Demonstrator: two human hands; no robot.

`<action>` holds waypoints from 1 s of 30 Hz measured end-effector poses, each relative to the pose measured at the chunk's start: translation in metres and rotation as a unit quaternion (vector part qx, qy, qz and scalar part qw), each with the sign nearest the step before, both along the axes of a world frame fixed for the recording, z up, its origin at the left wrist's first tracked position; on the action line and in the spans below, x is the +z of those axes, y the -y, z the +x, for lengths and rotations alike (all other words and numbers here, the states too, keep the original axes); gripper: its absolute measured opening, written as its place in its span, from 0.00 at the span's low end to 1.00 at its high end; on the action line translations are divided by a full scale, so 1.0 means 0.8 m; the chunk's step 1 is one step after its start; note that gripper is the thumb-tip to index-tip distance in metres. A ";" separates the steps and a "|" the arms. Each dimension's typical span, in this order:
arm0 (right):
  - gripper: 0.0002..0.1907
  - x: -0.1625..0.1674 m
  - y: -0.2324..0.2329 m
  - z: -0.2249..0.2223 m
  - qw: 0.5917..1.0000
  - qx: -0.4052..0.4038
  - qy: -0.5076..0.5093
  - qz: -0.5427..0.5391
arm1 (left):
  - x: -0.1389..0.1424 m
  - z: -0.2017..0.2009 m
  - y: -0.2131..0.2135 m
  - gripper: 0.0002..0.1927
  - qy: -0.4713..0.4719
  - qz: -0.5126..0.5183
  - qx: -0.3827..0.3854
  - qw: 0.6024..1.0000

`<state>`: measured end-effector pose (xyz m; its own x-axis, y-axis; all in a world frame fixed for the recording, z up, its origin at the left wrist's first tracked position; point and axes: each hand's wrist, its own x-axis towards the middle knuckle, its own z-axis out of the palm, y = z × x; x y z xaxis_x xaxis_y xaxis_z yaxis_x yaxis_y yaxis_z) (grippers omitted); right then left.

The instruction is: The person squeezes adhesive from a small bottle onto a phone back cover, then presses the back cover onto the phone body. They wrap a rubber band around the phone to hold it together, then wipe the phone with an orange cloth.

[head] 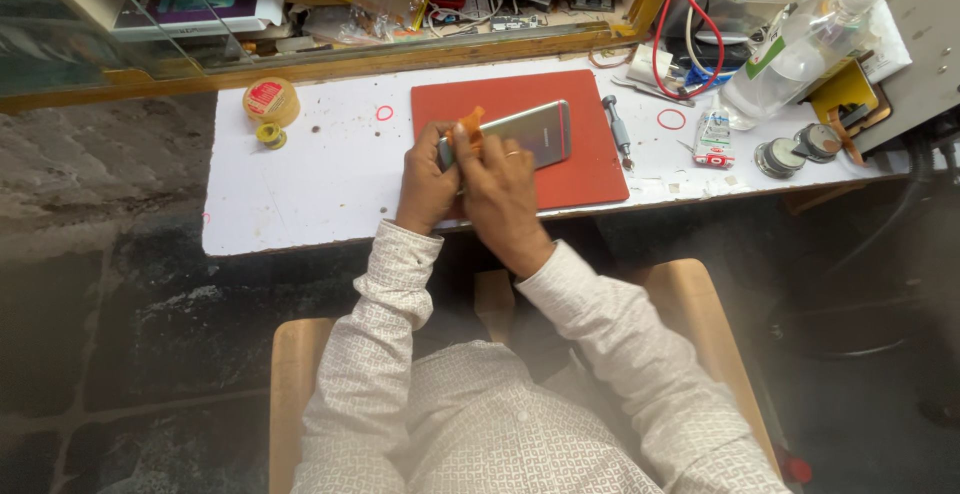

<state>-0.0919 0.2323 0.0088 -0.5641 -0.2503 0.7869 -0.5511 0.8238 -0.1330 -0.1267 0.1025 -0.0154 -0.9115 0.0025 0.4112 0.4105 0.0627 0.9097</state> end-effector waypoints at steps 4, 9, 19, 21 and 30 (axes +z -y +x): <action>0.22 0.013 -0.071 -0.028 0.993 -0.109 -0.016 0.033 | 0.004 0.004 0.001 0.15 0.006 -0.008 -0.023 1.000; 0.24 0.011 -0.084 -0.038 0.991 -0.127 -0.037 0.023 | 0.004 0.004 0.001 0.15 0.017 0.011 -0.035 0.999; 0.23 -0.006 -0.058 -0.028 0.978 0.086 0.046 -0.182 | -0.001 0.000 0.002 0.14 -0.004 0.013 -0.030 0.999; 0.26 -0.013 -0.103 -0.040 0.953 0.045 0.063 -0.292 | -0.005 -0.002 0.003 0.14 0.018 0.045 -0.042 0.998; 0.12 -0.005 -0.126 -0.063 0.697 0.274 0.287 -0.597 | -0.013 -0.003 -0.005 0.17 0.025 0.182 -0.059 0.981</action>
<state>-0.1425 0.3335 0.0045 -0.9487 0.0886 0.3035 -0.3139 -0.3775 -0.8712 -0.1294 0.1062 -0.0259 -0.9330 -0.0295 0.3588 0.3494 -0.3144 0.8827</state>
